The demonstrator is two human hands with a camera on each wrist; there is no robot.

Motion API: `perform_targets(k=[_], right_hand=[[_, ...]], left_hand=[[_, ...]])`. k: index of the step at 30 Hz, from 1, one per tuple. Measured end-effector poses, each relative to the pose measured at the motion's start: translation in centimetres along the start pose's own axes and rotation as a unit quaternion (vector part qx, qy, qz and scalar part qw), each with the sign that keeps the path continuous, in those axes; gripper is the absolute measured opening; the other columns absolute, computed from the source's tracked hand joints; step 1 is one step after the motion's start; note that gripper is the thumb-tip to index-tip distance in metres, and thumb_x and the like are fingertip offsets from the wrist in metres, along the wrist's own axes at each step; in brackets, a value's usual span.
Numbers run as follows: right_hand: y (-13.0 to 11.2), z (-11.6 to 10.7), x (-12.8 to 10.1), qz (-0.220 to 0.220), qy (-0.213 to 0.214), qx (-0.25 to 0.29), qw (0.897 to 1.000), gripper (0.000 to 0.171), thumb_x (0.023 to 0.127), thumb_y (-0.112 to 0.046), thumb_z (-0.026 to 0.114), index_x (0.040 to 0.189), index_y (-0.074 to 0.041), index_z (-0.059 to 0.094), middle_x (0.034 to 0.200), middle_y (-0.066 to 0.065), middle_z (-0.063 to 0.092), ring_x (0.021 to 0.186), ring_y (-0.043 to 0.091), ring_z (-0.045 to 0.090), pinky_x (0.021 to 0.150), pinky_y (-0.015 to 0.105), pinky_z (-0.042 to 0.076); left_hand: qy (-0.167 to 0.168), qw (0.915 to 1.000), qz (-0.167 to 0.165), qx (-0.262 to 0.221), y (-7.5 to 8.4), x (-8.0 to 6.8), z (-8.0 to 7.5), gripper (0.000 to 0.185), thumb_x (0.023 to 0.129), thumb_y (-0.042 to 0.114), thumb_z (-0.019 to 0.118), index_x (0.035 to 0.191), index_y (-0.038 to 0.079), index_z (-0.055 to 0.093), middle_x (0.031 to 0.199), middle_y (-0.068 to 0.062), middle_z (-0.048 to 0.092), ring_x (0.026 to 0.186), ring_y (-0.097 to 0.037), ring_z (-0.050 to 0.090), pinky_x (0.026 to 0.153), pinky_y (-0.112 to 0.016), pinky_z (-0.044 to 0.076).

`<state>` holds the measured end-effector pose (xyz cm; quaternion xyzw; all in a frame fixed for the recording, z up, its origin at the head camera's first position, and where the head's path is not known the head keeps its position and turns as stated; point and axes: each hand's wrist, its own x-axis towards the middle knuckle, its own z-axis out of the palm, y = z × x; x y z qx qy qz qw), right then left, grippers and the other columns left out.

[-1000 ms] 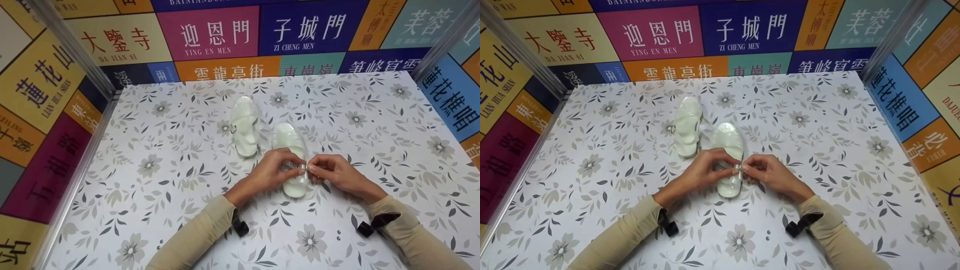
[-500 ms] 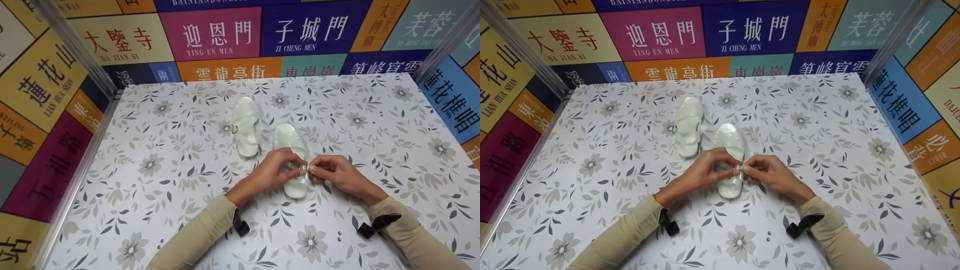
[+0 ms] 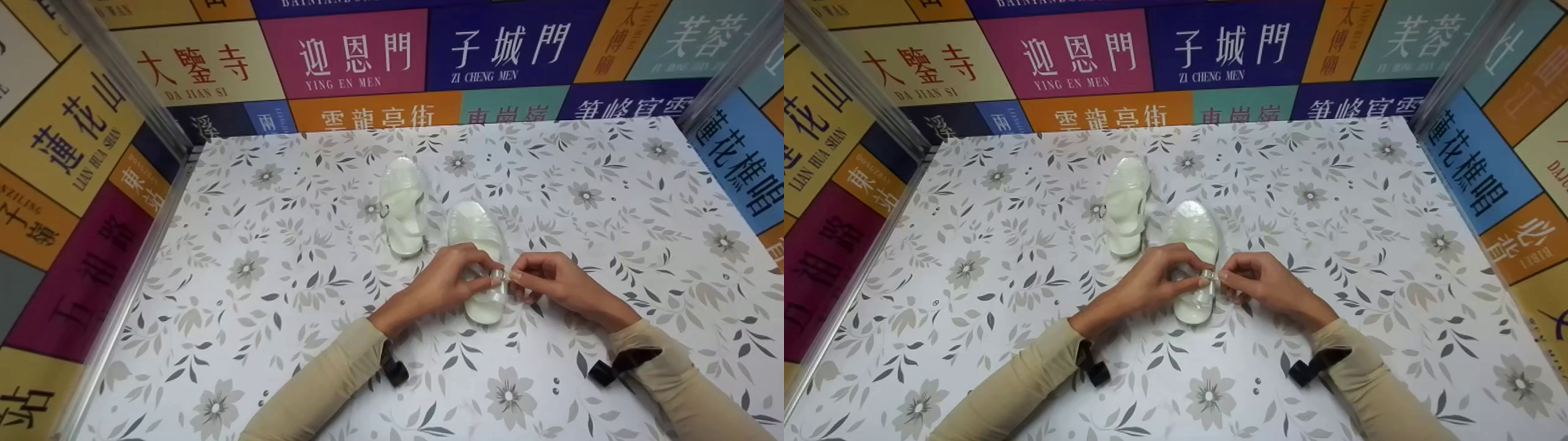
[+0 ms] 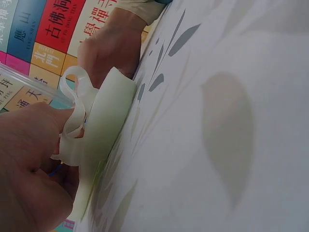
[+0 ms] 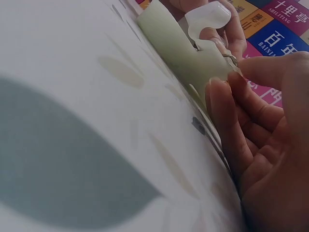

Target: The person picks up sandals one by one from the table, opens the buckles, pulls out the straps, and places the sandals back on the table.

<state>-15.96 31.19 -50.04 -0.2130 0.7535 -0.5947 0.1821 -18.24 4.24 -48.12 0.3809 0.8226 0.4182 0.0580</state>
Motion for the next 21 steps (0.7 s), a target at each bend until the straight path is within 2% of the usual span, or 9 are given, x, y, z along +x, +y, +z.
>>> perform_targets(k=[6, 13, 21], right_hand=[[0.0, 0.37, -0.09, -0.008, -0.009, 0.015, 1.0, 0.012, 0.109, -0.008, 0.062, 0.109, 0.003, 0.069, 0.09, 0.018, 0.071, 0.077, 0.015, 0.071, 0.071, 0.03, 0.064], [0.22, 0.48, -0.06, -0.023, 0.004, 0.004, 1.0, 0.012, 0.109, -0.006, 0.063, 0.111, 0.003, 0.07, 0.089, 0.021, 0.071, 0.077, 0.019, 0.072, 0.071, 0.03, 0.064], [0.2, 0.62, -0.03, -0.017, 0.014, 0.019, 1.0, 0.015, 0.109, -0.008, 0.063, 0.112, 0.005, 0.07, 0.086, 0.011, 0.073, 0.076, 0.015, 0.072, 0.07, 0.026, 0.063]], left_hand=[[-0.001, 0.9999, -0.003, -0.011, 0.03, -0.16, -0.02, 0.02, 0.101, 0.024, 0.079, 0.118, 0.015, 0.08, 0.107, 0.003, 0.075, 0.096, -0.004, 0.064, 0.09, -0.014, 0.051], [-0.007, 0.9997, -0.014, -0.018, 0.0, -0.18, 0.01, 0.022, 0.101, 0.024, 0.078, 0.12, 0.015, 0.079, 0.108, 0.003, 0.074, 0.095, -0.004, 0.063, 0.088, -0.016, 0.051], [-0.001, 0.9998, -0.006, -0.017, -0.15, -0.17, 0.11, 0.019, 0.101, 0.024, 0.079, 0.118, 0.016, 0.08, 0.106, 0.003, 0.074, 0.097, -0.005, 0.063, 0.092, -0.018, 0.052]])
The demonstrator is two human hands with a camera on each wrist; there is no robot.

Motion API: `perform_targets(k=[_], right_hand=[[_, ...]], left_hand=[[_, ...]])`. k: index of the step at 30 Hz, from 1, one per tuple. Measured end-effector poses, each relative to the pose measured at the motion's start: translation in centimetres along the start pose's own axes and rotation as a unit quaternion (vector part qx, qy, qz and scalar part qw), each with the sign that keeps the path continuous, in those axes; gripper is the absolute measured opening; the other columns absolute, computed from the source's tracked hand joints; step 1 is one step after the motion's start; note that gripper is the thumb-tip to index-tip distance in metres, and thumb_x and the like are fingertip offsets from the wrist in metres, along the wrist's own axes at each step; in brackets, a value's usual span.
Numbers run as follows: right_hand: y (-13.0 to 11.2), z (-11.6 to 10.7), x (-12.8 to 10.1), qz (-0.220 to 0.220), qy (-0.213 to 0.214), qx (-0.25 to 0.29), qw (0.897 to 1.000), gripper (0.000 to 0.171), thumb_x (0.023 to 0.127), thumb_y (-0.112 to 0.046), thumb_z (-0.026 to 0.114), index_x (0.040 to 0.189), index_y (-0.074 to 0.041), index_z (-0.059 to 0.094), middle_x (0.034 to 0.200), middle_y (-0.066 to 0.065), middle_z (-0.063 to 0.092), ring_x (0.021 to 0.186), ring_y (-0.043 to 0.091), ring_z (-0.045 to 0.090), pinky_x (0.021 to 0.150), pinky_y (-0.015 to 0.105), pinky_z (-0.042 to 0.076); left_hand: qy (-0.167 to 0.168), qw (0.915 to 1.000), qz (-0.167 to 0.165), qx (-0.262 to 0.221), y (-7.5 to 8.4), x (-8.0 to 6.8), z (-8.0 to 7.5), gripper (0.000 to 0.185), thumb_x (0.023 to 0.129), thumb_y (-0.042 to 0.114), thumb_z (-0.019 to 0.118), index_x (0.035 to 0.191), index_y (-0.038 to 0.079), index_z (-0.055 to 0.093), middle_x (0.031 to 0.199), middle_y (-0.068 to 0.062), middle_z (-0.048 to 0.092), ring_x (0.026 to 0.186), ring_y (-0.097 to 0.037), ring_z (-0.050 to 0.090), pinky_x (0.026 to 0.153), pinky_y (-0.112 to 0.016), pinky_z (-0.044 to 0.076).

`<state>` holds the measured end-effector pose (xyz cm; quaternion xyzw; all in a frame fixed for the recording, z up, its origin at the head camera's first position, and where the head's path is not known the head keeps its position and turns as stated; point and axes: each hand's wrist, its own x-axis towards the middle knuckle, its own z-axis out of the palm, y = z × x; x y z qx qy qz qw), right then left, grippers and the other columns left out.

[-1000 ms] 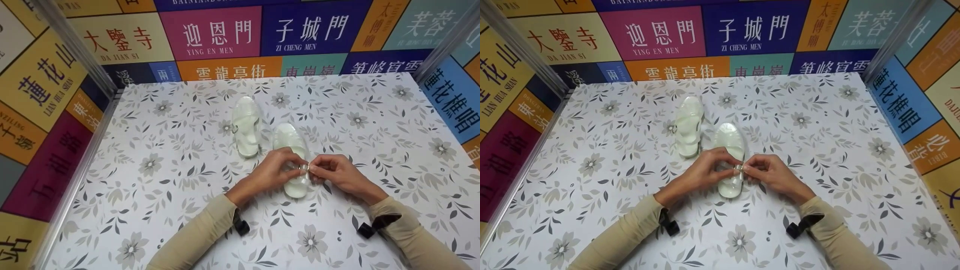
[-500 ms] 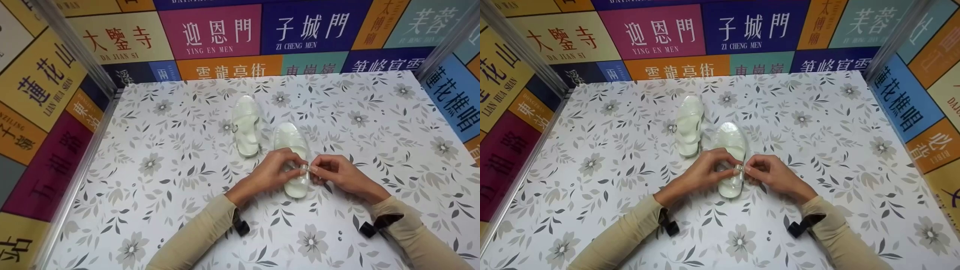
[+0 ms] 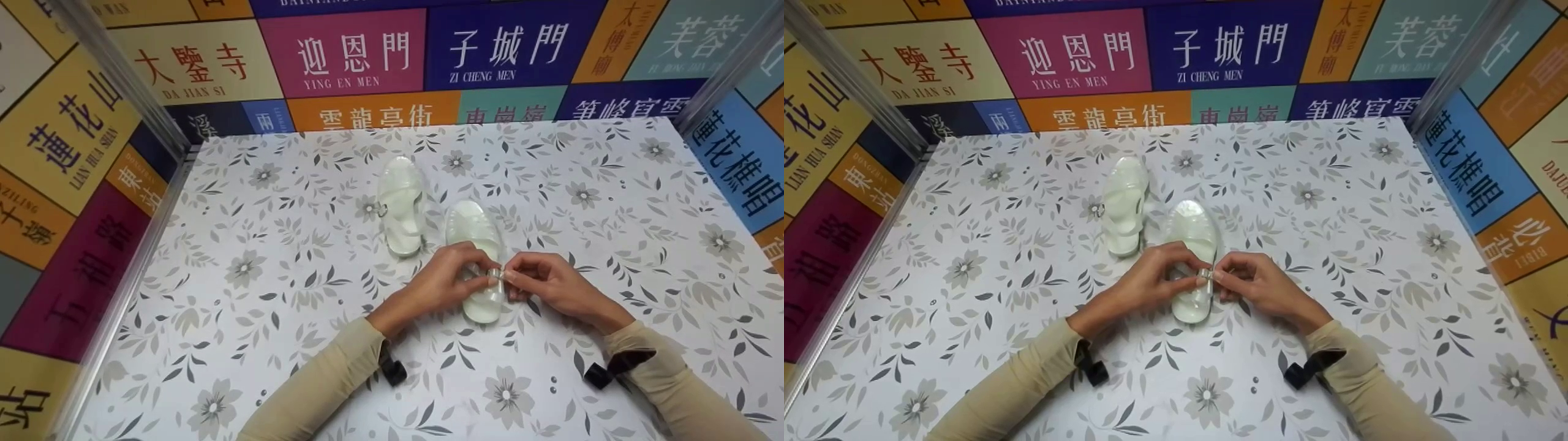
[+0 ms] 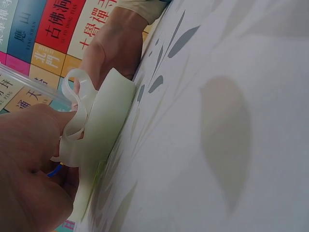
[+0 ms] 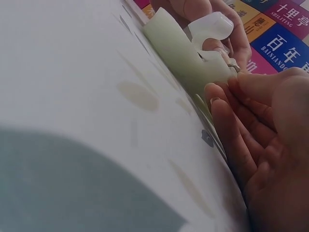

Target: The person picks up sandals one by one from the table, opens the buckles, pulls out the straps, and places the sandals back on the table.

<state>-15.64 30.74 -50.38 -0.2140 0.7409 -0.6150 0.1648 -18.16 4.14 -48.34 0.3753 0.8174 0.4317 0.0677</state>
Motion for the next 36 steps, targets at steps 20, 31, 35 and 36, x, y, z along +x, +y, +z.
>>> perform_targets(k=[20, 31, 35, 36], right_hand=[[-0.37, -0.15, 0.13, -0.008, -0.029, -0.011, 0.999, 0.015, 0.11, -0.007, 0.059, 0.104, 0.003, 0.069, 0.088, 0.022, 0.07, 0.076, 0.024, 0.072, 0.069, 0.033, 0.065], [-0.12, -0.07, 0.04, -0.01, -0.032, -0.007, 0.999, 0.014, 0.111, -0.007, 0.057, 0.11, 0.002, 0.068, 0.09, 0.022, 0.068, 0.077, 0.021, 0.069, 0.07, 0.029, 0.062], [0.0, -0.06, 0.03, -0.012, -0.029, -0.005, 0.999, 0.014, 0.111, -0.006, 0.058, 0.111, 0.003, 0.068, 0.09, 0.023, 0.068, 0.077, 0.021, 0.069, 0.07, 0.028, 0.062], [-0.01, -0.03, 0.01, -0.012, -0.028, -0.003, 1.0, 0.014, 0.11, -0.006, 0.058, 0.111, 0.003, 0.068, 0.09, 0.022, 0.069, 0.077, 0.02, 0.069, 0.07, 0.029, 0.062]], left_hand=[[0.012, 0.9996, -0.016, -0.017, 0.05, 0.19, 0.23, 0.022, 0.099, 0.022, 0.081, 0.12, 0.015, 0.079, 0.112, 0.003, 0.079, 0.101, -0.003, 0.068, 0.095, -0.014, 0.053], [0.02, 0.9992, 0.004, -0.034, -0.04, 0.09, 0.35, 0.022, 0.098, 0.021, 0.082, 0.118, 0.015, 0.078, 0.114, 0.002, 0.078, 0.105, -0.004, 0.069, 0.098, -0.014, 0.053], [0.02, 0.9992, 0.002, -0.035, -0.03, 0.12, 0.38, 0.021, 0.098, 0.021, 0.082, 0.118, 0.015, 0.078, 0.113, 0.002, 0.078, 0.105, -0.004, 0.069, 0.098, -0.014, 0.053], [0.02, 0.9992, 0.0, -0.034, -0.01, 0.12, 0.38, 0.021, 0.098, 0.02, 0.082, 0.117, 0.015, 0.079, 0.113, 0.002, 0.078, 0.105, -0.004, 0.069, 0.098, -0.014, 0.053]])
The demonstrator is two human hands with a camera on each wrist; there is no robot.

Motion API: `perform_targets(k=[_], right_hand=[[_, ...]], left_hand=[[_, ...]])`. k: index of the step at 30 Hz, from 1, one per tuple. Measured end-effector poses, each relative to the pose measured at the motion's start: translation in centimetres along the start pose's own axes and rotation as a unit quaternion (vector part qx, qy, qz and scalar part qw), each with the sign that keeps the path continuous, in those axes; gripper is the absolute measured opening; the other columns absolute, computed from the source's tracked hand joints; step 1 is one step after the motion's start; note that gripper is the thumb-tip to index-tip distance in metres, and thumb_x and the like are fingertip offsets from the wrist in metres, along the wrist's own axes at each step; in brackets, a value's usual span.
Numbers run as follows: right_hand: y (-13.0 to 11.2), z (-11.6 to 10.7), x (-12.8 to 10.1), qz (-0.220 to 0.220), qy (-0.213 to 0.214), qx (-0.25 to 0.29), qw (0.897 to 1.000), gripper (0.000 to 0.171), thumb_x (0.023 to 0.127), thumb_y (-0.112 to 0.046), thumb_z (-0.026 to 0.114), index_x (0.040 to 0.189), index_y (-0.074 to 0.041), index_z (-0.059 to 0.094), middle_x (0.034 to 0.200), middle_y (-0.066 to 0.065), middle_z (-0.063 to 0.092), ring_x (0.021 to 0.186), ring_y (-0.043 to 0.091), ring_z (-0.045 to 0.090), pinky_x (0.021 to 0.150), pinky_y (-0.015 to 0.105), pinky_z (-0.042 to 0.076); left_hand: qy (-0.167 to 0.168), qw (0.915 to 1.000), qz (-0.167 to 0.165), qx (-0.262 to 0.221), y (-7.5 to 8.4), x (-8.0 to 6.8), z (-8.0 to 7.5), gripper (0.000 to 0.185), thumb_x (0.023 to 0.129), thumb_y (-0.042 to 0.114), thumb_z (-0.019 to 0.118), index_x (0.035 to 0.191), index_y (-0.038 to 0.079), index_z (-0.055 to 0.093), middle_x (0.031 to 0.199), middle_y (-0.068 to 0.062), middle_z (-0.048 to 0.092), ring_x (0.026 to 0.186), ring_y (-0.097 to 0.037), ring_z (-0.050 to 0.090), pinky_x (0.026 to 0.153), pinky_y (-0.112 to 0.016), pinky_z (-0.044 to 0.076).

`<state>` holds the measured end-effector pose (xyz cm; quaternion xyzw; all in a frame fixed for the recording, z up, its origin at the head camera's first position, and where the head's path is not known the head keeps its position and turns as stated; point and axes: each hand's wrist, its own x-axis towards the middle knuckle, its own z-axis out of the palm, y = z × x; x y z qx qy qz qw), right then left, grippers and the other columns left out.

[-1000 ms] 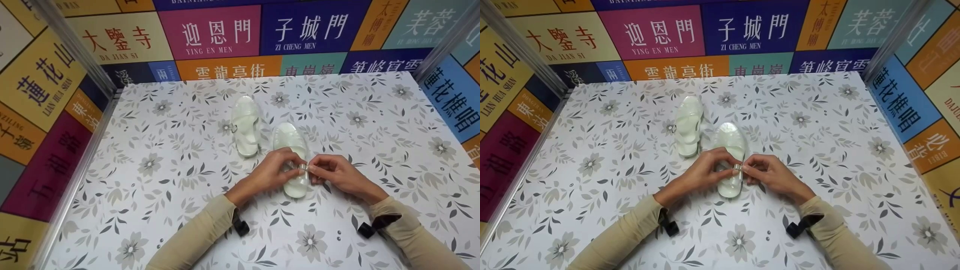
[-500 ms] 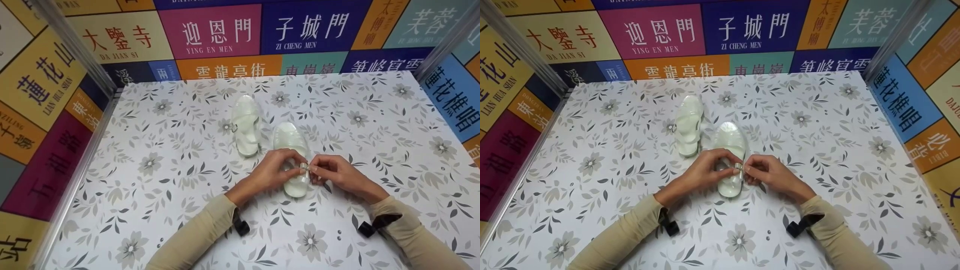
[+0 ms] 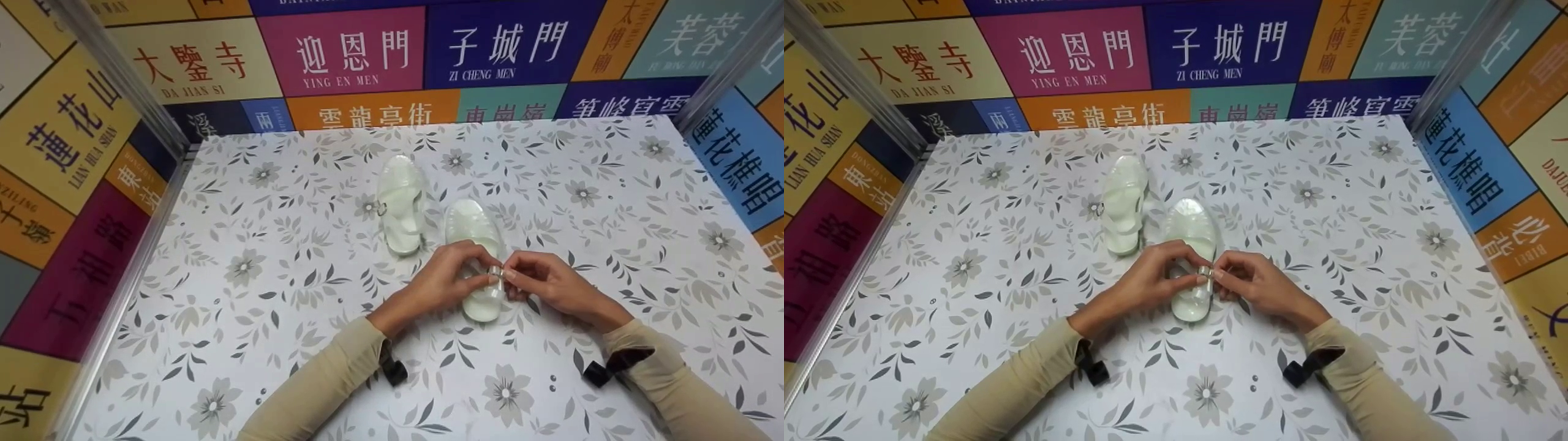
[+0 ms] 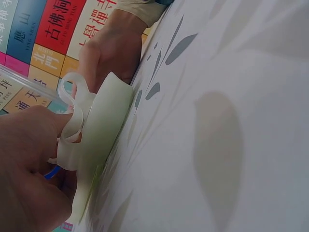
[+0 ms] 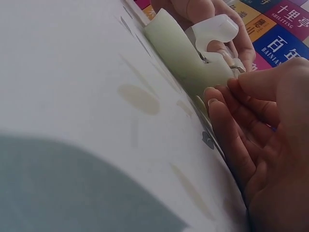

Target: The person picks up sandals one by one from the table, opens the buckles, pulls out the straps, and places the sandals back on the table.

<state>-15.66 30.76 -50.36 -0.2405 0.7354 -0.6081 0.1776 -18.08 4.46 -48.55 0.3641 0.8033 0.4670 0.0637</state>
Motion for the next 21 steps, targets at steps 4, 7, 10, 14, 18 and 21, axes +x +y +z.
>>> perform_targets(k=[4, 7, 10, 14, 18, 21], right_hand=[[-0.05, 0.06, -0.08, 0.005, 0.002, 0.006, 1.0, 0.014, 0.11, -0.006, 0.059, 0.113, 0.004, 0.068, 0.092, 0.021, 0.069, 0.079, 0.019, 0.07, 0.072, 0.029, 0.062], [-0.11, 0.09, -0.13, 0.01, 0.004, 0.007, 1.0, 0.014, 0.11, -0.007, 0.059, 0.113, 0.003, 0.068, 0.092, 0.019, 0.07, 0.08, 0.018, 0.07, 0.074, 0.028, 0.062], [-0.13, 0.08, -0.13, 0.005, 0.005, 0.004, 1.0, 0.013, 0.11, -0.007, 0.059, 0.113, 0.003, 0.068, 0.092, 0.019, 0.07, 0.08, 0.019, 0.07, 0.074, 0.029, 0.062], [-0.16, 0.08, -0.06, 0.004, 0.007, -0.001, 1.0, 0.012, 0.11, -0.007, 0.059, 0.113, 0.002, 0.068, 0.092, 0.02, 0.07, 0.08, 0.02, 0.071, 0.074, 0.031, 0.063], [-0.03, 0.1, -0.04, 0.001, 0.01, -0.001, 1.0, 0.012, 0.11, -0.007, 0.059, 0.112, 0.002, 0.067, 0.093, 0.017, 0.071, 0.08, 0.019, 0.071, 0.074, 0.03, 0.063], [-0.03, 0.12, -0.02, 0.001, 0.008, 0.004, 1.0, 0.013, 0.11, -0.007, 0.058, 0.112, 0.003, 0.067, 0.093, 0.016, 0.071, 0.08, 0.019, 0.072, 0.074, 0.029, 0.063]], left_hand=[[0.001, 1.0, 0.0, -0.002, 0.11, -0.03, 0.04, 0.019, 0.098, 0.019, 0.081, 0.117, 0.014, 0.079, 0.113, 0.002, 0.078, 0.104, -0.004, 0.069, 0.097, -0.014, 0.053], [0.004, 1.0, 0.003, -0.002, 0.2, -0.07, 0.06, 0.019, 0.098, 0.019, 0.081, 0.116, 0.014, 0.079, 0.112, 0.001, 0.077, 0.104, -0.005, 0.069, 0.097, -0.015, 0.054], [0.006, 1.0, 0.008, 0.0, 0.3, -0.05, 0.12, 0.02, 0.098, 0.018, 0.081, 0.118, 0.013, 0.079, 0.113, 0.0, 0.077, 0.105, -0.005, 0.069, 0.099, -0.014, 0.053], [0.008, 0.9999, 0.011, 0.005, 0.43, -0.02, 0.16, 0.021, 0.099, 0.018, 0.08, 0.119, 0.013, 0.079, 0.115, 0.0, 0.076, 0.106, -0.005, 0.069, 0.1, -0.014, 0.053], [0.008, 0.9999, 0.012, 0.007, 0.46, -0.01, 0.12, 0.021, 0.098, 0.018, 0.081, 0.119, 0.014, 0.079, 0.115, 0.0, 0.076, 0.106, -0.005, 0.069, 0.1, -0.014, 0.053], [0.007, 0.9999, 0.011, 0.006, 0.43, 0.0, 0.14, 0.021, 0.098, 0.018, 0.081, 0.118, 0.014, 0.079, 0.114, 0.0, 0.077, 0.104, -0.005, 0.069, 0.097, -0.014, 0.054]])
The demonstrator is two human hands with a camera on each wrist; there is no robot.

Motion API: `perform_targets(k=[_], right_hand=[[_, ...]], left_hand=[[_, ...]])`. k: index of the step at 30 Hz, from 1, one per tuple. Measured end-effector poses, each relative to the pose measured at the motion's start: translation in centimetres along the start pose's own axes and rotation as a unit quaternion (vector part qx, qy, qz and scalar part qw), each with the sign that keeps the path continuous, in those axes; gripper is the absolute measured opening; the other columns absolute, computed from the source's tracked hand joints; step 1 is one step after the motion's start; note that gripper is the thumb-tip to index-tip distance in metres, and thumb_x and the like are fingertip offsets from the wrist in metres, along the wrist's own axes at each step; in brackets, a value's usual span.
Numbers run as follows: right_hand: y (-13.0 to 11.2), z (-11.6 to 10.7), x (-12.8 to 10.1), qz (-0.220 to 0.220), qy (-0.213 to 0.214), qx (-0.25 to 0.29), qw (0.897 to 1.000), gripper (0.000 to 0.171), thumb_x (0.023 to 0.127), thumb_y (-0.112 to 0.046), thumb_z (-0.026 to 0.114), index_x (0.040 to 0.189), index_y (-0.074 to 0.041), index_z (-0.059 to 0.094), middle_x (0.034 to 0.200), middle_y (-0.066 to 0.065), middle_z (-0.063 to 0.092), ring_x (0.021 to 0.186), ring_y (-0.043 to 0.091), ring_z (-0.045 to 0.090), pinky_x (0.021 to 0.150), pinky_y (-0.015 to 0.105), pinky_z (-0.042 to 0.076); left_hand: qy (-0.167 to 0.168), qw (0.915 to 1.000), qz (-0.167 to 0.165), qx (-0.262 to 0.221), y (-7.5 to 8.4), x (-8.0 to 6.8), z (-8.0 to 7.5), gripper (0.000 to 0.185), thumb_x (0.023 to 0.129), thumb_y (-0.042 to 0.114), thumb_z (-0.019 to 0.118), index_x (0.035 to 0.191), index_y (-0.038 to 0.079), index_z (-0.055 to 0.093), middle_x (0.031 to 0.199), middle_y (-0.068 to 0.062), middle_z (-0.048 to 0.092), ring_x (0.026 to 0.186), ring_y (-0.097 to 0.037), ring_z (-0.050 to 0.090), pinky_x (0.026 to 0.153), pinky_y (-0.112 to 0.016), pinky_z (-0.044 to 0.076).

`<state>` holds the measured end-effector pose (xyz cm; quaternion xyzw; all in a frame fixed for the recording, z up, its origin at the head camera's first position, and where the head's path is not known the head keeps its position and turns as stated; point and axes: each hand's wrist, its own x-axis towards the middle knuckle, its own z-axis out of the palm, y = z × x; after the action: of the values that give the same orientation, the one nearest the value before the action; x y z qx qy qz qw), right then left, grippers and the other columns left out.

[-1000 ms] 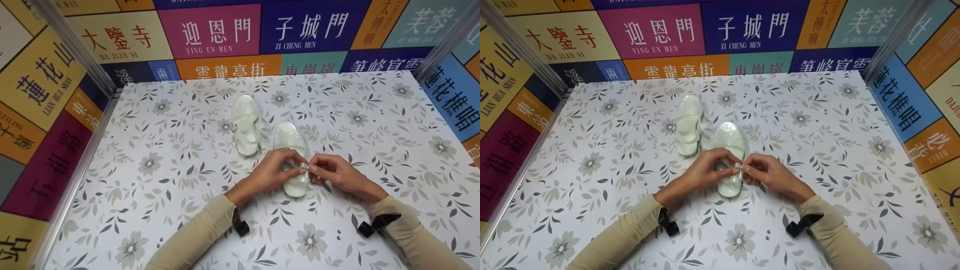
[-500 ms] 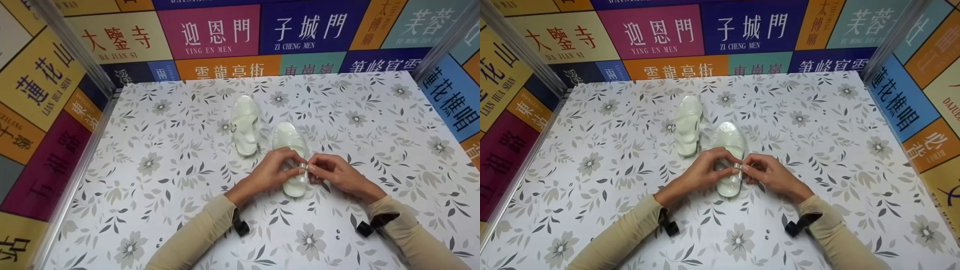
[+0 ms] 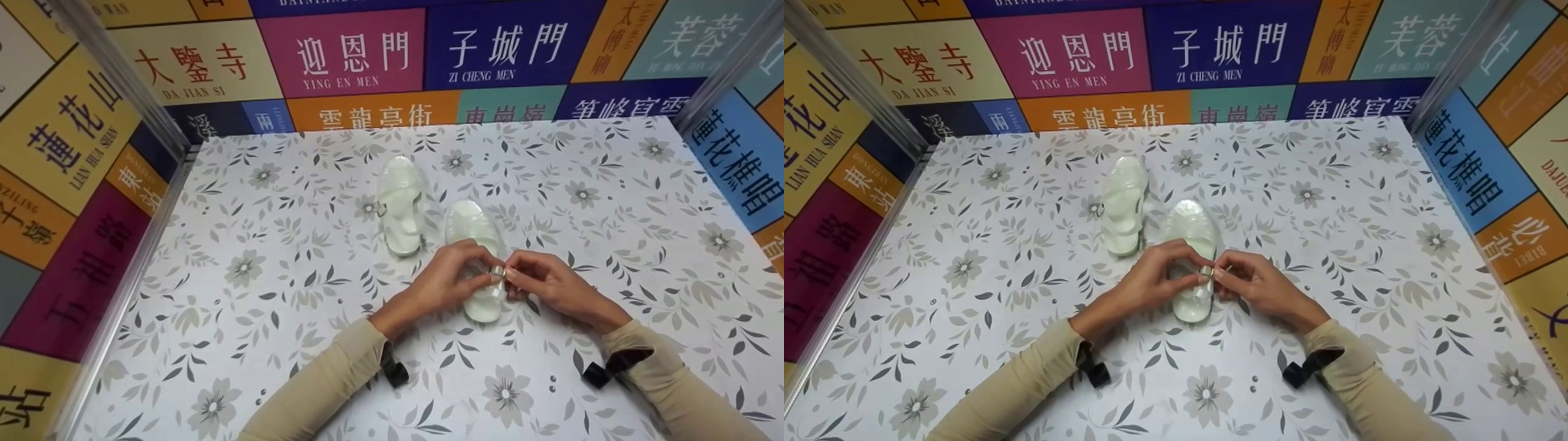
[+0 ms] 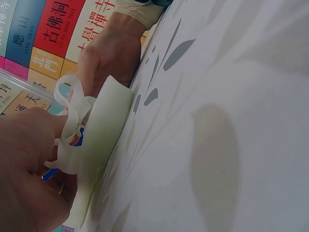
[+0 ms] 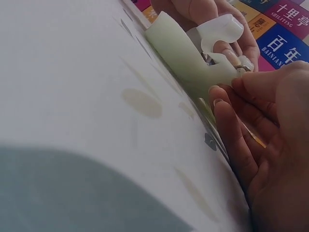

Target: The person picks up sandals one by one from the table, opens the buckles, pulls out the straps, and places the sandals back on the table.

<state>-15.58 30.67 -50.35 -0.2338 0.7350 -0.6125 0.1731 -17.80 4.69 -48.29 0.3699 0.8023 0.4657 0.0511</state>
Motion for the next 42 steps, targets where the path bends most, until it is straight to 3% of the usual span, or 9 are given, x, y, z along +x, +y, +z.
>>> perform_targets(k=[12, 16, 20, 26, 35, 42], right_hand=[[-0.37, -0.18, 0.07, 0.011, 0.02, -0.008, 1.0, 0.021, 0.112, -0.012, 0.057, 0.108, 0.005, 0.07, 0.092, 0.02, 0.075, 0.078, 0.027, 0.077, 0.067, 0.039, 0.067], [-0.28, -0.06, 0.13, 0.03, 0.059, -0.005, 0.998, 0.017, 0.11, -0.015, 0.064, 0.114, 0.001, 0.067, 0.093, 0.017, 0.077, 0.076, 0.027, 0.077, 0.062, 0.038, 0.066], [-0.23, 0.25, 0.19, 0.042, 0.078, -0.007, 0.996, 0.024, 0.105, -0.014, 0.073, 0.124, -0.002, 0.067, 0.094, 0.014, 0.078, 0.074, 0.027, 0.076, 0.058, 0.037, 0.063], [-0.27, 0.6, 0.28, 0.04, 0.095, -0.008, 0.995, 0.024, 0.102, -0.013, 0.077, 0.122, -0.002, 0.071, 0.095, 0.014, 0.078, 0.074, 0.027, 0.076, 0.058, 0.037, 0.063], [-0.48, 0.52, 0.02, 0.056, 0.092, 0.016, 0.994, 0.027, 0.101, -0.012, 0.077, 0.123, 0.001, 0.069, 0.094, 0.014, 0.078, 0.073, 0.025, 0.076, 0.059, 0.037, 0.063], [-0.59, 0.57, 0.0, 0.059, 0.091, 0.009, 0.994, 0.027, 0.101, -0.013, 0.078, 0.123, -0.001, 0.069, 0.102, 0.018, 0.077, 0.074, 0.03, 0.077, 0.06, 0.041, 0.065]], left_hand=[[0.008, 0.9998, -0.006, -0.02, -0.07, -0.01, 0.07, 0.024, 0.101, 0.023, 0.078, 0.124, 0.016, 0.077, 0.114, 0.003, 0.08, 0.096, 0.002, 0.069, 0.091, -0.012, 0.056], [0.01, 0.9995, -0.01, -0.027, -0.22, -0.06, 0.02, 0.021, 0.103, 0.024, 0.076, 0.122, 0.016, 0.077, 0.112, 0.004, 0.08, 0.096, 0.002, 0.07, 0.091, -0.013, 0.057], [0.007, 0.9996, -0.012, -0.026, -0.31, -0.08, 0.01, 0.02, 0.105, 0.024, 0.073, 0.123, 0.016, 0.075, 0.112, 0.003, 0.08, 0.098, 0.002, 0.07, 0.093, -0.013, 0.057], [0.005, 1.0, -0.003, -0.001, -0.25, -0.14, -0.07, 0.019, 0.108, 0.026, 0.068, 0.123, 0.015, 0.073, 0.111, 0.004, 0.08, 0.102, -0.002, 0.071, 0.095, -0.014, 0.055], [0.006, 0.9994, 0.025, 0.022, -0.49, -0.12, -0.11, 0.017, 0.11, 0.028, 0.066, 0.122, 0.018, 0.072, 0.112, 0.007, 0.081, 0.109, -0.004, 0.071, 0.1, -0.017, 0.053], [0.0, 0.9995, 0.023, 0.019, -0.56, -0.21, -0.06, 0.016, 0.108, 0.026, 0.068, 0.121, 0.017, 0.071, 0.113, 0.006, 0.08, 0.11, -0.005, 0.071, 0.102, -0.018, 0.053]])
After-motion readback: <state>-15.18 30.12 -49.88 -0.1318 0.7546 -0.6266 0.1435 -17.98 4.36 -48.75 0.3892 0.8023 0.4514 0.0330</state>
